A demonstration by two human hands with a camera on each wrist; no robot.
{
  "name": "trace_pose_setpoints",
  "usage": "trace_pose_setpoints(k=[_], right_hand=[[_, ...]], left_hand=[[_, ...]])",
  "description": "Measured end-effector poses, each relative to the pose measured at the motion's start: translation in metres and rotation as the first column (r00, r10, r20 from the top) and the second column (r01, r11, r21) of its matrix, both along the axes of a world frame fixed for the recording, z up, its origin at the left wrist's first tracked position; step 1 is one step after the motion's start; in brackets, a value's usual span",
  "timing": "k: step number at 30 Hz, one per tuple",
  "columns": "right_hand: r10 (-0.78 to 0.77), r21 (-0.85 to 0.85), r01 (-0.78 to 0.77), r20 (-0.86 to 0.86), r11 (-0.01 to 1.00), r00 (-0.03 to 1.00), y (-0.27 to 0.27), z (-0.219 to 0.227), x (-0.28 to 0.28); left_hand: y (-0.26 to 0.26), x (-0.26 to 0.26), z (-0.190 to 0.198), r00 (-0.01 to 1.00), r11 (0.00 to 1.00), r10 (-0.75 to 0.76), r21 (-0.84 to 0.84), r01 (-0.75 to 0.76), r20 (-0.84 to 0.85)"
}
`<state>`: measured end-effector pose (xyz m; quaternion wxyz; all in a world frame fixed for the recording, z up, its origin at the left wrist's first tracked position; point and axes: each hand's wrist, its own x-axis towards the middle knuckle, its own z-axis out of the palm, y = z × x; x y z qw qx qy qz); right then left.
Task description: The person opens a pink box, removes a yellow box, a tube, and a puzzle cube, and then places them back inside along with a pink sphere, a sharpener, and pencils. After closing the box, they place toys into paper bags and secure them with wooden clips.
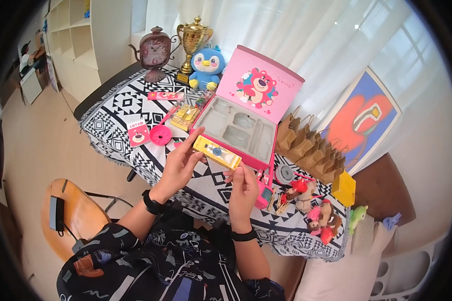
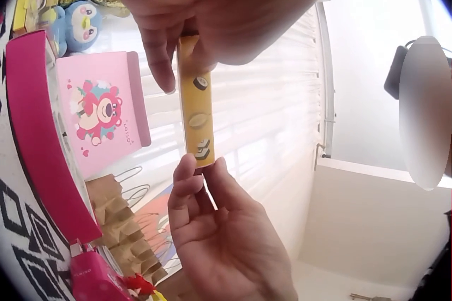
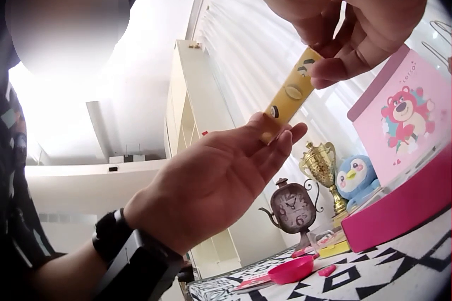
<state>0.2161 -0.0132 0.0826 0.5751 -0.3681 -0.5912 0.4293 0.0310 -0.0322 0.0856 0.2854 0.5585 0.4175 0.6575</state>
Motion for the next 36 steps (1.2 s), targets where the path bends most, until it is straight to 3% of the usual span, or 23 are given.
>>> trace_pose_setpoints(k=[3, 5, 7, 9, 15, 18, 20, 22, 25, 26, 27, 29, 30, 32, 33, 35, 36], right_hand=[[-0.058, 0.053, 0.064, -0.107, 0.997, 0.993, 0.002, -0.001, -0.003], [0.045, 0.038, -0.039, -0.159, 0.998, 0.986, 0.008, -0.003, 0.001], [0.108, -0.055, -0.116, -0.127, 0.992, 0.986, 0.012, -0.009, 0.005], [0.216, -0.157, -0.238, -0.145, 0.958, 0.965, 0.012, -0.010, -0.001], [0.111, -0.161, -0.148, -0.217, 0.976, 0.970, 0.032, -0.017, -0.016], [0.111, -0.214, -0.165, -0.244, 0.963, 0.963, 0.045, -0.020, -0.016], [0.130, -0.225, -0.186, -0.241, 0.956, 0.962, 0.057, -0.019, -0.015], [0.150, -0.233, -0.195, -0.199, 0.953, 0.969, 0.068, -0.016, -0.016], [0.187, -0.231, -0.221, -0.160, 0.948, 0.969, 0.082, -0.014, -0.026], [0.191, -0.231, -0.226, -0.163, 0.946, 0.968, 0.085, -0.011, -0.032], [0.195, -0.255, -0.259, -0.248, 0.932, 0.949, 0.087, -0.007, -0.039], [0.200, -0.275, -0.299, -0.337, 0.914, 0.920, 0.090, -0.007, -0.048], [0.293, -0.281, -0.377, -0.300, 0.882, 0.908, 0.094, -0.012, -0.050], [0.475, -0.321, -0.534, -0.246, 0.783, 0.845, 0.104, -0.029, -0.052], [0.480, -0.318, -0.540, -0.252, 0.779, 0.840, 0.108, -0.039, -0.053], [0.717, -0.397, -0.712, -0.166, 0.579, 0.677, 0.113, -0.055, -0.057], [0.771, -0.464, -0.725, -0.128, 0.509, 0.624, 0.115, -0.063, -0.058]], left_hand=[[-0.001, -0.002, 0.001, 0.998, 0.997, -0.047, -0.064, 0.050, 0.046], [0.002, -0.004, -0.001, 0.994, 0.990, -0.079, -0.114, 0.087, 0.073], [0.010, -0.008, -0.009, 0.952, 0.984, -0.115, -0.097, 0.148, 0.283], [0.015, -0.009, -0.014, 0.943, 0.986, -0.088, -0.109, 0.129, 0.319], [0.015, -0.022, 0.002, 0.949, 0.962, -0.032, -0.249, 0.115, 0.315], [0.016, -0.036, 0.001, 0.963, 0.951, -0.084, -0.267, 0.154, 0.255], [0.012, -0.048, 0.003, 0.991, 0.964, -0.091, -0.258, 0.064, -0.093], [0.006, -0.051, 0.021, 0.931, 0.962, -0.073, -0.271, -0.029, -0.358], [0.012, -0.054, 0.019, 0.878, 0.969, -0.046, -0.236, -0.077, -0.476], [0.015, -0.054, 0.014, 0.911, 0.977, 0.029, -0.180, -0.112, -0.411], [0.019, -0.057, 0.012, 0.910, 0.976, 0.033, -0.182, -0.118, -0.414], [0.029, -0.067, 0.013, 0.897, 0.935, 0.196, -0.200, -0.292, -0.395], [0.036, -0.075, 0.017, 0.900, 0.900, 0.227, -0.272, -0.339, -0.372], [0.056, -0.091, 0.021, 0.828, 0.867, 0.346, -0.185, -0.462, -0.442], [0.066, -0.099, 0.025, 0.796, 0.855, 0.389, -0.140, -0.499, -0.464], [0.092, -0.115, 0.022, 0.785, 0.848, 0.412, -0.121, -0.516, -0.464], [0.104, -0.121, 0.017, 0.779, 0.844, 0.429, -0.103, -0.526, -0.457]])
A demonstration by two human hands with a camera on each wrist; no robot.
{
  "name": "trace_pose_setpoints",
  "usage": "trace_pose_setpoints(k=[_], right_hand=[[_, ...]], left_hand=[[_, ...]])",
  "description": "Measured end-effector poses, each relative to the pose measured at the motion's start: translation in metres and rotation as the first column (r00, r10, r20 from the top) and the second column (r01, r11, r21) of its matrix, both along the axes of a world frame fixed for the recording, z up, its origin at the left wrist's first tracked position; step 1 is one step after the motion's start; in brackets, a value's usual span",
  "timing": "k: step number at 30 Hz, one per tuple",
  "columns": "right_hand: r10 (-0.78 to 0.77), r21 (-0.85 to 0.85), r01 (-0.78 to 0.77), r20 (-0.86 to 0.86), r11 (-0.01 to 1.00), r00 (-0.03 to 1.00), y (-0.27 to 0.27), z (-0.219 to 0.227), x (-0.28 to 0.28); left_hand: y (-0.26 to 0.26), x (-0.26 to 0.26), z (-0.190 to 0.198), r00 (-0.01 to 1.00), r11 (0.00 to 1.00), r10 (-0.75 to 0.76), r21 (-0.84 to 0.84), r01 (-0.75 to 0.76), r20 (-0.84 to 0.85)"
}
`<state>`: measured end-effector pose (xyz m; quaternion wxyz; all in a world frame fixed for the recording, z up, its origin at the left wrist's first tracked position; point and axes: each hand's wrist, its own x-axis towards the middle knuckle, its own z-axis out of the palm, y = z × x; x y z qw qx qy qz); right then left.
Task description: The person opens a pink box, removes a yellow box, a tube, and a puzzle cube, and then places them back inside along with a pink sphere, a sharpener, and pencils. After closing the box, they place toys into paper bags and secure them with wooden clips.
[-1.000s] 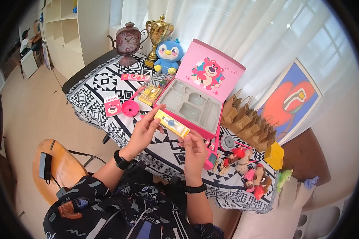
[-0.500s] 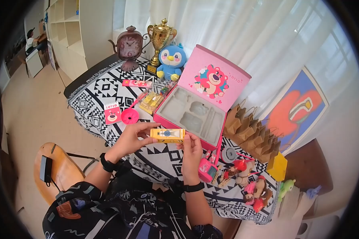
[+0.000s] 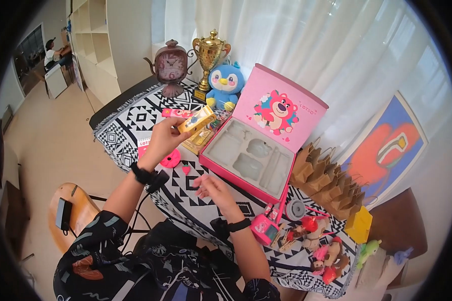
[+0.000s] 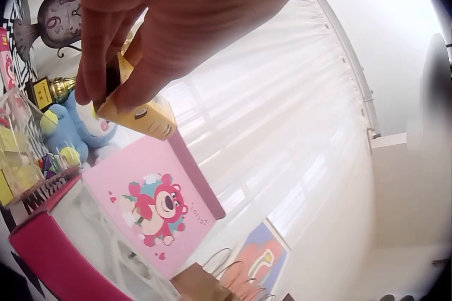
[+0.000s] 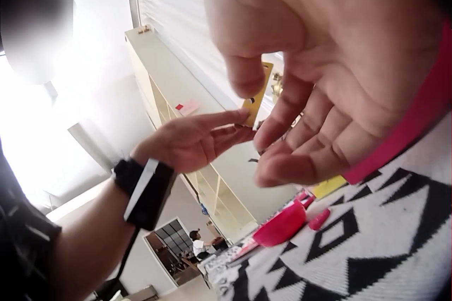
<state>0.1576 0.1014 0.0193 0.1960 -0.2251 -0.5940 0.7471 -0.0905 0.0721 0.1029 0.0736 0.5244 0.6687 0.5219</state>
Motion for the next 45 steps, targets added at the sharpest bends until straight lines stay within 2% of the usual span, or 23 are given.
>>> trace_pose_setpoints(k=[1, 3, 4, 5, 7, 8, 9, 11, 13, 15, 20, 23, 27, 29, 32, 33, 35, 37, 39, 41, 43, 44, 45], right_hand=[[0.007, 0.002, -0.007, -0.012, 1.000, 1.000, 0.001, -0.008, -0.002], [0.163, 0.075, -0.174, 0.130, 0.982, 0.978, 0.004, -0.026, -0.003], [0.193, 0.104, -0.210, 0.157, 0.972, 0.969, 0.007, -0.034, -0.003], [0.192, 0.108, -0.209, 0.144, 0.972, 0.971, 0.007, -0.032, -0.003], [0.164, 0.031, -0.166, 0.058, 0.986, 0.985, 0.007, -0.030, -0.001], [0.145, -0.013, -0.144, 0.034, 0.989, 0.989, 0.008, -0.035, -0.001], [0.139, -0.018, -0.138, 0.019, 0.990, 0.990, 0.008, -0.041, -0.002], [0.099, 0.056, -0.100, 0.023, 0.993, 0.995, 0.005, -0.049, -0.004], [0.094, 0.046, -0.095, 0.019, 0.994, 0.995, 0.004, -0.051, -0.003], [0.090, 0.034, -0.090, 0.008, 0.995, 0.996, 0.001, -0.050, -0.005], [0.083, 0.027, -0.083, -0.007, 0.996, 0.996, 0.000, -0.051, -0.007], [0.092, 0.016, -0.092, 0.006, 0.996, 0.996, 0.000, -0.049, -0.009], [0.096, 0.009, -0.095, -0.036, 0.995, 0.995, -0.002, -0.052, -0.009], [0.092, 0.004, -0.091, -0.044, 0.996, 0.995, -0.002, -0.053, -0.008], [0.096, -0.008, -0.096, -0.052, 0.995, 0.994, -0.002, -0.053, -0.008], [0.100, -0.016, -0.101, -0.054, 0.995, 0.994, -0.002, -0.053, -0.008], [0.096, -0.017, -0.097, -0.053, 0.995, 0.994, -0.002, -0.054, -0.010], [0.096, -0.021, -0.098, -0.050, 0.995, 0.994, -0.003, -0.053, -0.010], [0.110, 0.037, -0.110, 0.008, 0.993, 0.994, -0.003, -0.050, -0.009], [0.106, 0.045, -0.106, 0.010, 0.993, 0.994, -0.002, -0.047, -0.008], [0.101, 0.050, -0.102, 0.013, 0.994, 0.995, -0.002, -0.048, -0.007], [0.089, 0.036, -0.089, -0.012, 0.995, 0.996, -0.002, -0.050, -0.007], [0.078, 0.022, -0.077, -0.038, 0.997, 0.996, -0.002, -0.052, -0.008]], left_hand=[[0.012, -0.005, -0.005, 1.000, 1.000, 0.007, 0.002, -0.007, -0.012], [0.039, -0.015, -0.018, 0.995, 0.994, 0.081, -0.063, -0.084, -0.058], [0.054, -0.023, -0.031, 0.988, 0.989, 0.099, -0.101, -0.111, -0.121], [0.063, -0.025, -0.031, 0.986, 0.989, 0.099, -0.098, -0.113, -0.135], [0.080, -0.026, -0.035, 0.949, 0.965, 0.081, -0.214, -0.152, -0.306], [0.090, -0.029, -0.045, 0.927, 0.979, 0.097, -0.132, -0.154, -0.362], [0.102, -0.033, -0.053, 0.923, 0.979, 0.089, -0.136, -0.150, -0.375], [0.121, -0.032, -0.053, 0.913, 0.941, 0.085, -0.268, -0.205, -0.400], [0.134, -0.029, -0.050, 0.895, 0.930, 0.076, -0.292, -0.222, -0.440], [0.146, -0.025, -0.044, 0.832, 0.885, 0.078, -0.346, -0.311, -0.549], [0.164, -0.009, -0.036, 0.784, 0.834, 0.038, -0.413, -0.367, -0.620], [0.178, -0.009, -0.042, 0.732, 0.855, -0.006, -0.383, -0.349, -0.681], [0.187, -0.004, -0.038, 0.737, 0.824, -0.099, -0.470, -0.315, -0.669], [0.201, -0.019, -0.050, 0.768, 0.806, -0.152, -0.528, -0.267, -0.622], [0.215, -0.033, -0.059, 0.711, 0.795, -0.308, -0.582, -0.173, -0.632], [0.219, -0.036, -0.060, 0.710, 0.793, -0.311, -0.584, -0.172, -0.631], [0.231, -0.044, -0.069, 0.830, 0.689, -0.297, -0.707, -0.157, -0.473], [0.235, -0.052, -0.080, 0.845, 0.691, -0.286, -0.708, -0.144, -0.451], [0.240, -0.061, -0.086, 0.929, 0.671, -0.285, -0.741, 0.018, -0.236], [0.234, -0.060, -0.072, 0.936, 0.645, -0.316, -0.759, 0.092, -0.155], [0.220, -0.056, -0.051, 0.944, 0.715, -0.301, -0.688, 0.127, -0.138], [0.210, -0.055, -0.034, 0.920, 0.726, -0.347, -0.674, 0.140, -0.182], [0.198, -0.055, -0.023, 0.928, 0.801, -0.327, -0.574, 0.172, -0.178]])
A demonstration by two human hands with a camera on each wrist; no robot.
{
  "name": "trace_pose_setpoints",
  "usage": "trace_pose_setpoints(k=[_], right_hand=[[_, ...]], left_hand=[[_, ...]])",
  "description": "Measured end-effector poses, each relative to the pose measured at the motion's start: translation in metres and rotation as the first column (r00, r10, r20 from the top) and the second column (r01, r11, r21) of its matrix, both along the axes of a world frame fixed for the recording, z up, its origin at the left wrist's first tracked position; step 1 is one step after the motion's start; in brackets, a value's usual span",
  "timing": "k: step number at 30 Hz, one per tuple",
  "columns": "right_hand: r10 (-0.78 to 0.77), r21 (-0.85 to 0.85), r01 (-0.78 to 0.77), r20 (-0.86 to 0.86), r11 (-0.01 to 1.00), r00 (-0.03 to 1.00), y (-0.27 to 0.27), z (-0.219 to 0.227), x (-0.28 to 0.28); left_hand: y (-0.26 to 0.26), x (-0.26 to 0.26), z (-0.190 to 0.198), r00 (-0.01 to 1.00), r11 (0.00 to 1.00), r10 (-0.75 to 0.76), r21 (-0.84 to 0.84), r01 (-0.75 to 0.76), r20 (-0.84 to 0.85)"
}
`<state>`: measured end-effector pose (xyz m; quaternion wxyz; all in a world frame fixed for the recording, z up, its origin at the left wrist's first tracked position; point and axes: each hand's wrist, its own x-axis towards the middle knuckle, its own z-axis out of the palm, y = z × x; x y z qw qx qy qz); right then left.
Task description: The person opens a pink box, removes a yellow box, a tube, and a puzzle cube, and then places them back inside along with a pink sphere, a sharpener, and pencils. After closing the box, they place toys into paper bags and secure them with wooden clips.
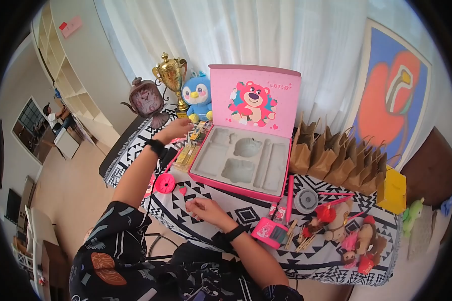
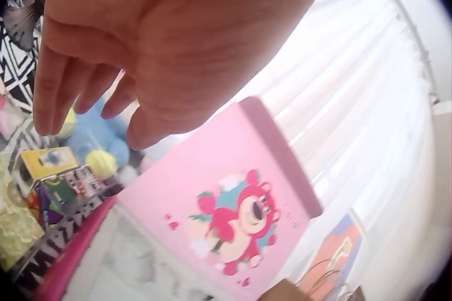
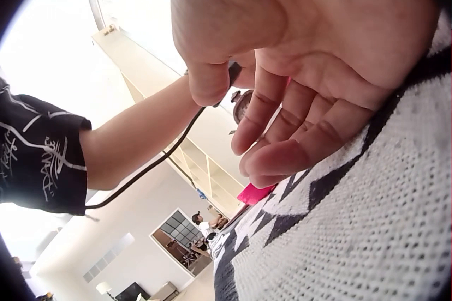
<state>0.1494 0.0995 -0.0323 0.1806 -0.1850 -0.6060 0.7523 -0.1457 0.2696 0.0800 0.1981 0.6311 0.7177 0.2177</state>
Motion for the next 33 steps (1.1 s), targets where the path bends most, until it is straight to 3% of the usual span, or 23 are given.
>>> trace_pose_setpoints(k=[1, 2, 3, 6, 12, 14, 16, 18, 20, 22, 23, 25, 26, 28, 29, 31, 32, 33], right_hand=[[0.005, -0.006, -0.005, 0.001, 1.000, 1.000, 0.000, 0.000, 0.000], [-0.005, 0.000, 0.005, -0.005, 1.000, 1.000, -0.001, 0.000, 0.000], [-0.013, 0.007, 0.013, -0.009, 1.000, 1.000, -0.001, 0.001, -0.001], [-0.014, -0.042, 0.015, 0.017, 0.999, 1.000, 0.001, 0.001, -0.002], [-0.036, -0.019, 0.036, 0.034, 0.999, 0.999, 0.002, -0.004, -0.001], [-0.052, 0.005, 0.052, 0.057, 0.999, 0.997, 0.001, 0.002, 0.001], [-0.051, 0.038, 0.048, 0.091, 0.998, 0.995, 0.000, 0.006, 0.003], [-0.066, 0.038, 0.063, 0.093, 0.997, 0.993, -0.001, 0.008, 0.004], [-0.093, 0.040, 0.090, 0.085, 0.995, 0.992, -0.003, 0.023, 0.010], [-0.173, 0.280, 0.146, 0.075, 0.949, 0.982, -0.016, 0.056, 0.028], [-0.181, 0.278, 0.151, 0.087, 0.949, 0.980, -0.021, 0.072, 0.039], [-0.253, 0.477, 0.210, 0.028, 0.853, 0.967, -0.030, 0.103, 0.070], [-0.267, 0.478, 0.216, 0.041, 0.852, 0.963, -0.034, 0.120, 0.087], [-0.486, 0.656, 0.300, 0.116, 0.693, 0.866, -0.043, 0.142, 0.122], [-0.500, 0.658, 0.303, 0.130, 0.689, 0.856, -0.045, 0.141, 0.140], [-0.709, 0.802, 0.339, 0.144, 0.493, 0.690, -0.051, 0.137, 0.171], [-0.722, 0.806, 0.335, 0.156, 0.487, 0.674, -0.053, 0.136, 0.179], [-0.763, 0.888, 0.250, 0.155, 0.386, 0.627, -0.056, 0.135, 0.187]], left_hand=[[-0.014, -0.003, 0.009, 0.997, 0.999, -0.024, 0.047, 0.020, 0.071], [-0.045, 0.010, 0.032, 0.967, 0.996, -0.016, 0.092, -0.007, 0.255], [-0.075, 0.018, 0.050, 0.951, 0.986, -0.061, 0.168, 0.010, 0.304], [-0.145, 0.021, 0.058, 0.867, 0.967, 0.031, 0.204, -0.152, 0.497], [-0.252, 0.022, -0.032, 0.665, 0.836, 0.268, 0.175, -0.520, 0.697], [-0.261, 0.036, -0.058, 0.739, 0.725, 0.429, 0.289, -0.625, 0.520], [-0.268, 0.054, -0.055, 0.873, 0.742, 0.463, 0.471, -0.477, 0.154], [-0.265, 0.061, -0.059, 0.899, 0.747, 0.433, 0.585, -0.315, -0.069], [-0.261, 0.060, -0.067, 0.908, 0.798, 0.414, 0.504, -0.330, -0.059], [-0.256, 0.060, -0.076, 0.876, 0.840, 0.431, 0.452, -0.301, -0.217], [-0.253, 0.060, -0.081, 0.879, 0.835, 0.422, 0.473, -0.282, -0.221], [-0.248, 0.054, -0.097, 0.886, 0.850, 0.406, 0.449, -0.276, -0.224], [-0.246, 0.053, -0.104, 0.886, 0.859, 0.399, 0.435, -0.270, -0.236], [-0.246, 0.056, -0.101, 0.904, 0.853, 0.377, 0.456, -0.254, -0.201], [-0.247, 0.057, -0.101, 0.908, 0.842, 0.382, 0.470, -0.265, -0.171], [-0.248, 0.059, -0.105, 0.908, 0.811, 0.394, 0.518, -0.271, -0.143], [-0.249, 0.062, -0.104, 0.912, 0.800, 0.393, 0.533, -0.275, -0.120], [-0.250, 0.061, -0.111, 0.904, 0.785, 0.400, 0.564, -0.255, -0.149]])
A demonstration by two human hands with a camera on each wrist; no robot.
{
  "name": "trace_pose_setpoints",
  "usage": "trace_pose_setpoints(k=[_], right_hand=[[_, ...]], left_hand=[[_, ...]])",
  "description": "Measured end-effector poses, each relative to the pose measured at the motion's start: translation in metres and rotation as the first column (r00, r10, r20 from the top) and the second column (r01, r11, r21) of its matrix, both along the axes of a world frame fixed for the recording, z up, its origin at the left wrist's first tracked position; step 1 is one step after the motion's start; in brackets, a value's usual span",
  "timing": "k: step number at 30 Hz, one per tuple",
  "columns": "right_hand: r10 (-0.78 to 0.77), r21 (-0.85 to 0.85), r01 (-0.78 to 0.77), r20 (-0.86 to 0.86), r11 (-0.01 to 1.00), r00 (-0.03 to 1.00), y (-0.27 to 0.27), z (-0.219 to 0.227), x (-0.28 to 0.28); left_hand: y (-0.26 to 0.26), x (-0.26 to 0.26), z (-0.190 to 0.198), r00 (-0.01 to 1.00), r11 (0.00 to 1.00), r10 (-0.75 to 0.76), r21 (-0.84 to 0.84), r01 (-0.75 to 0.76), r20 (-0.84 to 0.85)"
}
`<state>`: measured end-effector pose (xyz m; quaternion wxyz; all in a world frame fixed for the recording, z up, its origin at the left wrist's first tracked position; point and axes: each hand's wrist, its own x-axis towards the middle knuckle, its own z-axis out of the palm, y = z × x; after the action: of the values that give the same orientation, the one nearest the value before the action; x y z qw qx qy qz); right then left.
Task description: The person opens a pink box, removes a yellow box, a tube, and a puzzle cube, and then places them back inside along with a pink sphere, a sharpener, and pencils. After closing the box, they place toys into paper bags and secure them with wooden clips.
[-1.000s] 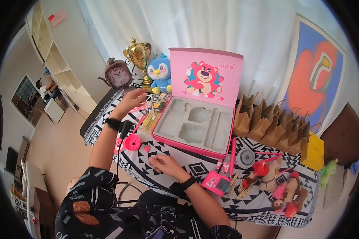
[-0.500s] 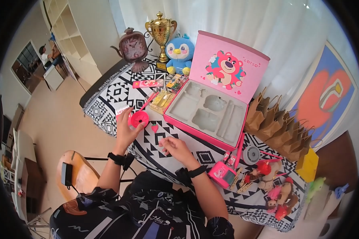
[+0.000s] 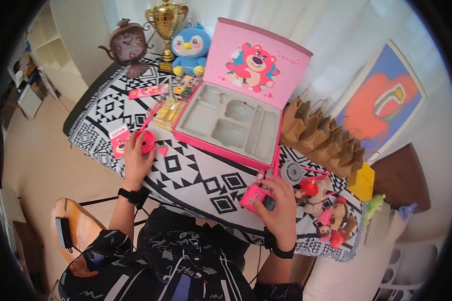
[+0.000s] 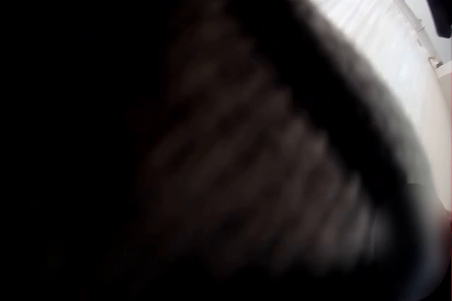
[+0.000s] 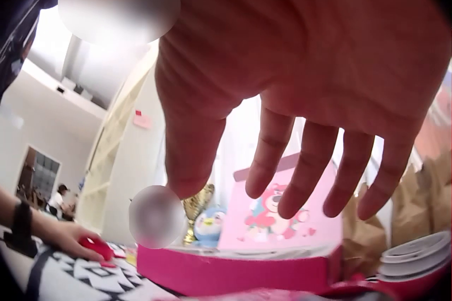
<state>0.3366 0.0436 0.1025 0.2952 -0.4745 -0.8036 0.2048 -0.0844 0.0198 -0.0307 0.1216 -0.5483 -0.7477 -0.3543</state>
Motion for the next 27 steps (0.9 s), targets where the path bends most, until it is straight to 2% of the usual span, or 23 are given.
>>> trace_pose_setpoints(k=[1, 2, 7, 9, 10, 14, 16, 20, 27], right_hand=[[-0.046, 0.105, 0.034, 0.120, 0.994, 0.992, -0.002, -0.003, 0.009], [-0.043, 0.035, 0.038, 0.180, 0.999, 0.983, -0.004, -0.010, 0.019], [-0.040, -0.044, 0.050, 0.188, 0.998, 0.981, -0.008, -0.032, 0.027], [0.006, -0.251, 0.031, 0.145, 0.967, 0.989, -0.008, -0.034, 0.026], [0.003, -0.164, 0.023, 0.155, 0.986, 0.988, -0.008, -0.036, 0.024], [-0.039, -0.122, 0.060, 0.168, 0.991, 0.985, -0.010, -0.042, 0.024], [-0.058, -0.069, 0.066, 0.115, 0.995, 0.992, -0.012, -0.049, 0.025], [-0.061, -0.107, 0.070, 0.085, 0.992, 0.994, -0.016, -0.051, 0.022], [-0.090, -0.036, 0.094, 0.099, 0.995, 0.991, -0.019, -0.048, 0.016]], left_hand=[[0.000, -0.001, -0.007, 0.999, 1.000, 0.001, 0.024, 0.000, -0.042], [-0.001, 0.003, -0.004, 0.999, 1.000, 0.002, 0.020, -0.001, -0.051], [0.002, 0.005, 0.001, 0.999, 0.999, -0.034, 0.004, 0.034, 0.037], [0.000, 0.005, 0.003, 0.999, 1.000, -0.023, -0.009, 0.024, 0.029], [0.000, 0.005, 0.003, 0.999, 1.000, -0.024, -0.005, 0.024, 0.027], [0.000, 0.006, 0.004, 0.999, 1.000, -0.026, 0.017, 0.025, 0.041], [-0.001, 0.005, 0.004, 0.999, 0.999, -0.031, 0.028, 0.030, 0.034], [-0.004, 0.002, 0.002, 0.998, 1.000, -0.031, 0.008, 0.031, 0.053], [-0.008, 0.002, 0.006, 0.994, 0.998, -0.065, 0.026, 0.063, 0.092]])
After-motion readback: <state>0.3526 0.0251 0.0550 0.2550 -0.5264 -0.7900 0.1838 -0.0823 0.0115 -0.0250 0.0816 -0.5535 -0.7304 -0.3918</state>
